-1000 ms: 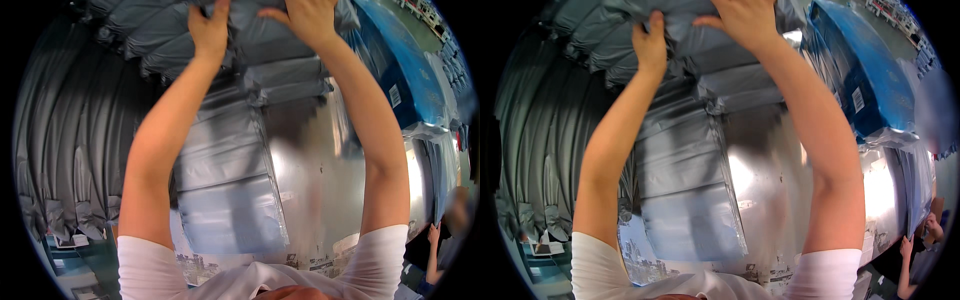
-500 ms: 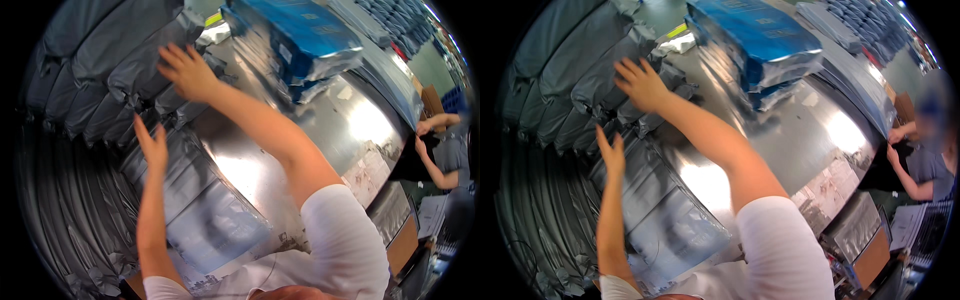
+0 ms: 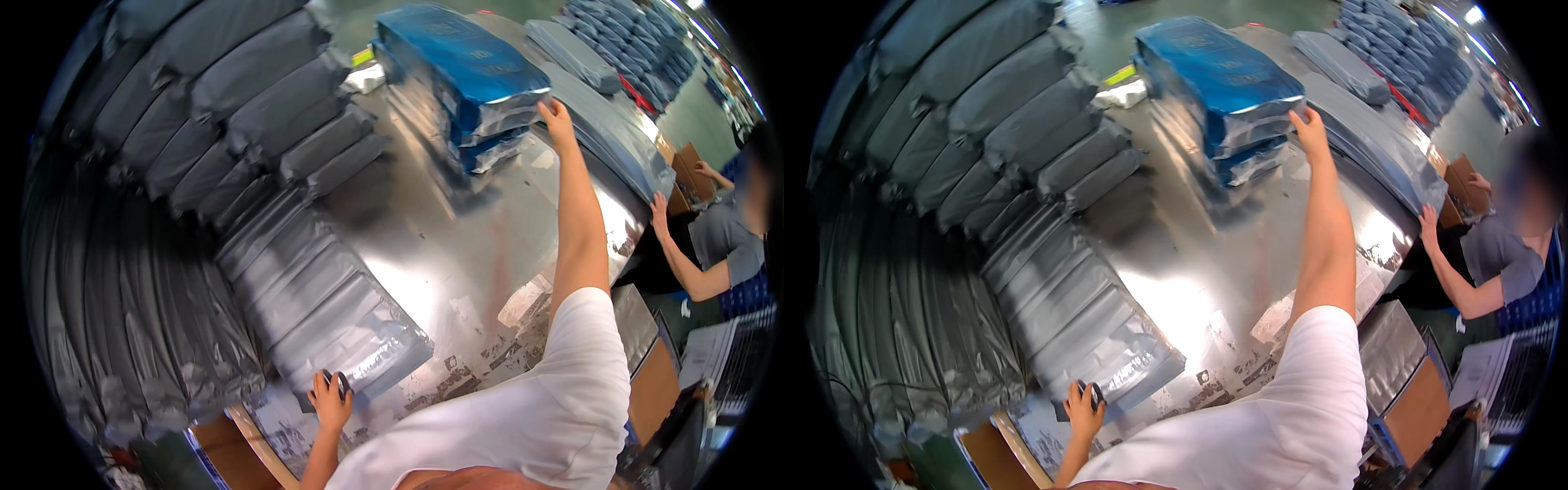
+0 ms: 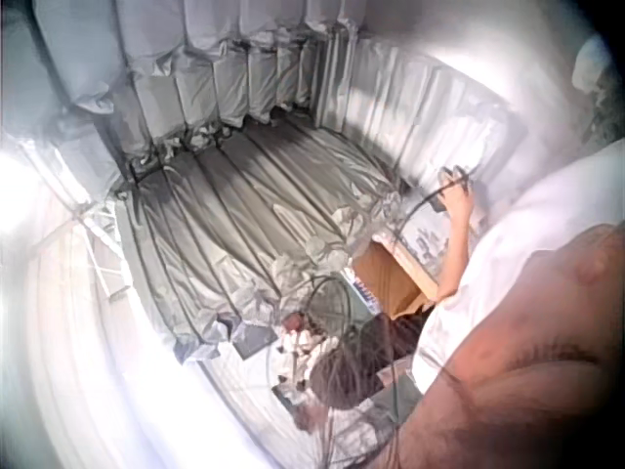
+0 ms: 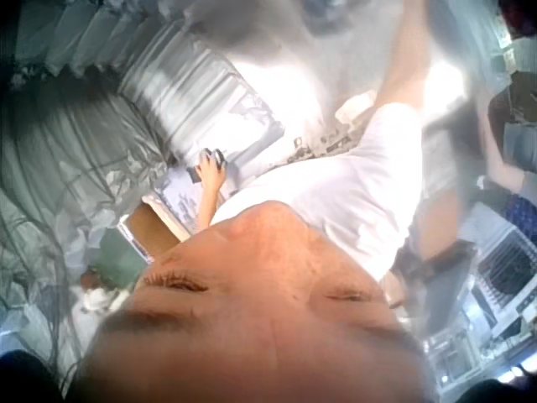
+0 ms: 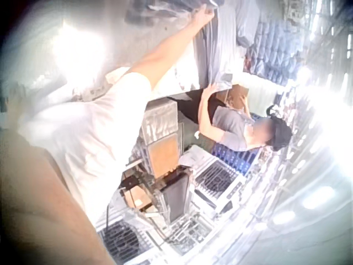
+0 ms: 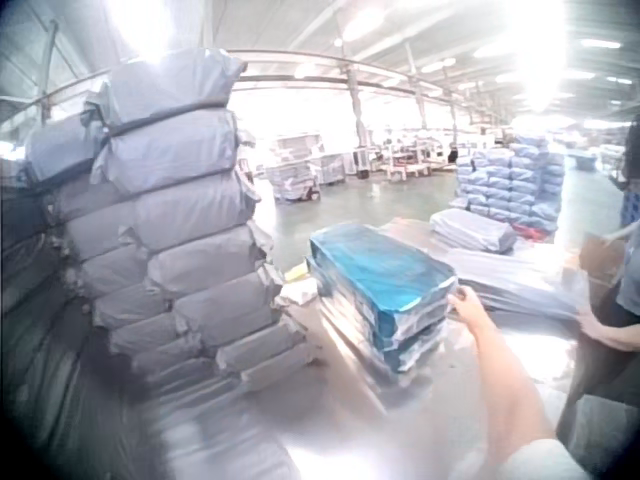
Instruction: The person repeatedly picks up gray poly mailers, inserts blue product packages into them, and seals the mailers on a metal workbench. The person stacks the sealed packages on the table.
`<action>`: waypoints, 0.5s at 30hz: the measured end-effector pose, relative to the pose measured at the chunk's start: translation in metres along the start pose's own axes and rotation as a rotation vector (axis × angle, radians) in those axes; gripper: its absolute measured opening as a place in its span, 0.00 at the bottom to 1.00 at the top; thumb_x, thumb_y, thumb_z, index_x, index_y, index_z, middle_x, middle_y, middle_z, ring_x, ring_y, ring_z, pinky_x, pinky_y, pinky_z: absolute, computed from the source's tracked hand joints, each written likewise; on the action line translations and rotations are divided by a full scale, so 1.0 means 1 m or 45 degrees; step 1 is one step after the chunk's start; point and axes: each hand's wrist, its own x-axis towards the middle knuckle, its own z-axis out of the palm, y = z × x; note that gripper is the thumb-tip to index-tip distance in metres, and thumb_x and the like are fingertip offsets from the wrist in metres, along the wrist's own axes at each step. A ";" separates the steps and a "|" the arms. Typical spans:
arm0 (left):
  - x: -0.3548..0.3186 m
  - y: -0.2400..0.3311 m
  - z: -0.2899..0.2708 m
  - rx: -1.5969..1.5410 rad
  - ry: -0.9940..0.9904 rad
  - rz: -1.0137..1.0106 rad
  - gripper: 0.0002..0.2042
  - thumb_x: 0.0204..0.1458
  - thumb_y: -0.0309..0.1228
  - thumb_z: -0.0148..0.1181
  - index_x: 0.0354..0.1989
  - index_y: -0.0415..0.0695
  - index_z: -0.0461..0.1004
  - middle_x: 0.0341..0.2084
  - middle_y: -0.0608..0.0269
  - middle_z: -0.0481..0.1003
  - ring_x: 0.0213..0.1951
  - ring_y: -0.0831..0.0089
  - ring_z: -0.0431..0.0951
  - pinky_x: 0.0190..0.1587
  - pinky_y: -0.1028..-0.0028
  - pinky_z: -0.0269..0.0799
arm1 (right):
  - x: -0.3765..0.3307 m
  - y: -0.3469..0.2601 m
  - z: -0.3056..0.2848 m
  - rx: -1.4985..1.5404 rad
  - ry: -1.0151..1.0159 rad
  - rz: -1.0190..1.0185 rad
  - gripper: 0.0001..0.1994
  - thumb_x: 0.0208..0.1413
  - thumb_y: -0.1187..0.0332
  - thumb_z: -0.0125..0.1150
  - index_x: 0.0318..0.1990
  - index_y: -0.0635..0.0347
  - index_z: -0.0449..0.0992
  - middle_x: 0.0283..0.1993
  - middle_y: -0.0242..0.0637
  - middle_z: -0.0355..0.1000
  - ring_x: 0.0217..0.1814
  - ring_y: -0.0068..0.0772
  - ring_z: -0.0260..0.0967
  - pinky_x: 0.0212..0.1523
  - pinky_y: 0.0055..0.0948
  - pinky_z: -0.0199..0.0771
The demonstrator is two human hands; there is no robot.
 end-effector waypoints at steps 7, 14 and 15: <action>-0.030 -0.011 0.039 0.093 0.075 -0.082 0.30 0.47 0.37 0.53 0.60 0.50 0.54 0.62 0.49 0.45 0.64 0.56 0.44 0.56 0.39 0.39 | -0.071 -0.033 0.026 0.129 -0.528 0.367 0.11 0.48 0.57 0.62 0.28 0.55 0.74 0.22 0.19 0.62 0.25 0.15 0.56 0.27 0.17 0.52; -0.044 -0.016 0.056 0.045 0.239 -0.089 0.29 0.48 0.40 0.46 0.61 0.50 0.52 0.63 0.52 0.44 0.65 0.59 0.41 0.58 0.40 0.32 | -0.227 -0.097 0.104 0.476 -0.579 -0.124 0.09 0.52 0.70 0.58 0.22 0.57 0.68 0.22 0.21 0.61 0.26 0.12 0.52 0.28 0.15 0.51; -0.043 -0.017 0.057 0.051 0.265 -0.073 0.28 0.49 0.40 0.45 0.61 0.50 0.52 0.63 0.53 0.45 0.65 0.60 0.42 0.58 0.40 0.33 | -0.258 -0.114 0.108 0.506 -0.550 -0.152 0.09 0.52 0.71 0.58 0.22 0.58 0.68 0.22 0.21 0.61 0.25 0.12 0.52 0.28 0.15 0.51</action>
